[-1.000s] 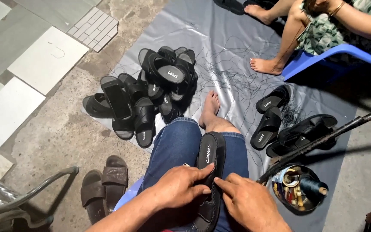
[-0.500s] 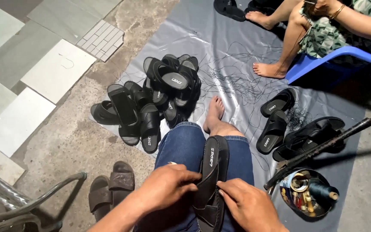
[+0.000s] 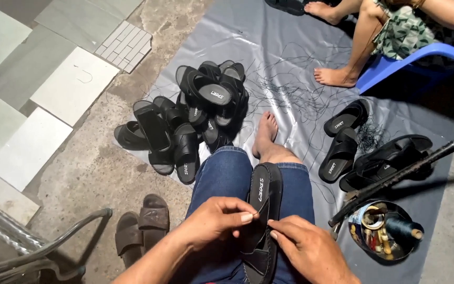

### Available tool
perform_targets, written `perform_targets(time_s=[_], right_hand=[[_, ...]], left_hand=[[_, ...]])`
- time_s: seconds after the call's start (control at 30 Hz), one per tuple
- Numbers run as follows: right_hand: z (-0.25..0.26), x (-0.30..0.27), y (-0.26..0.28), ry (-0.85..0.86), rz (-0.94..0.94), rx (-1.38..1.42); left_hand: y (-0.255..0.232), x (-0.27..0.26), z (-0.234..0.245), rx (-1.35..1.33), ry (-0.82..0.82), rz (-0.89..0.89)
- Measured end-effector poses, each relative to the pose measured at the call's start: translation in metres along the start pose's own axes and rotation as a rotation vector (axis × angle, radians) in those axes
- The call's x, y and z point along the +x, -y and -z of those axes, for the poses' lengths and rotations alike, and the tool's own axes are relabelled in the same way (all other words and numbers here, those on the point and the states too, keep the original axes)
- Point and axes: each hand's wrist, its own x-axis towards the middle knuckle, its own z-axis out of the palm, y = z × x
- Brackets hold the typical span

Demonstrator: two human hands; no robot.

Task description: A person is manually stitching the sole of a black sandal using a hand-held awl and thread.

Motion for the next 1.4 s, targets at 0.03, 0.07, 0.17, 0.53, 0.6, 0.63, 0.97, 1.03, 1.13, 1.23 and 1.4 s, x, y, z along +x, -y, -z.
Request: perform_targets(time_s=[0.03,0.07,0.17,0.53,0.6,0.63,0.97,1.03,1.13,1.23,1.4], right_hand=[[-0.001,-0.003,0.000,0.002,-0.004,0.001],[-0.001,-0.003,0.000,0.007,-0.028,0.020],[-0.001,-0.004,0.003,0.013,-0.036,0.052],[-0.004,-0.014,0.004,0.069,-0.145,-0.025],[0.007,-0.015,-0.004,0.389,-0.242,-0.189],[0.024,-0.017,-0.009,0.386,-0.244,-0.186],[0.055,-0.019,-0.007,0.214,-0.292,-0.056],[0.054,-0.020,-0.007,0.199,-0.263,-0.045],[0.060,-0.019,-0.006,0.161,-0.236,0.053],[0.061,-0.011,-0.001,0.237,-0.272,0.058],[0.013,0.000,0.008,0.125,-0.335,0.306]], left_hand=[[0.002,0.003,0.000,-0.001,0.002,0.004],[0.004,0.007,0.002,0.180,-0.048,-0.075],[-0.003,0.010,0.003,0.578,-0.139,-0.168],[-0.027,0.004,0.000,0.997,0.211,-0.283],[-0.025,0.004,-0.001,0.944,0.161,-0.341],[-0.024,0.002,-0.001,0.947,0.164,-0.340],[-0.011,0.004,-0.034,1.149,-0.087,-0.507],[-0.002,0.011,-0.036,1.220,-0.071,-0.577],[0.006,0.017,-0.034,1.205,-0.109,-0.616],[0.007,0.015,-0.030,1.003,-0.145,-0.547],[0.008,0.011,-0.032,0.927,-0.204,-0.540]])
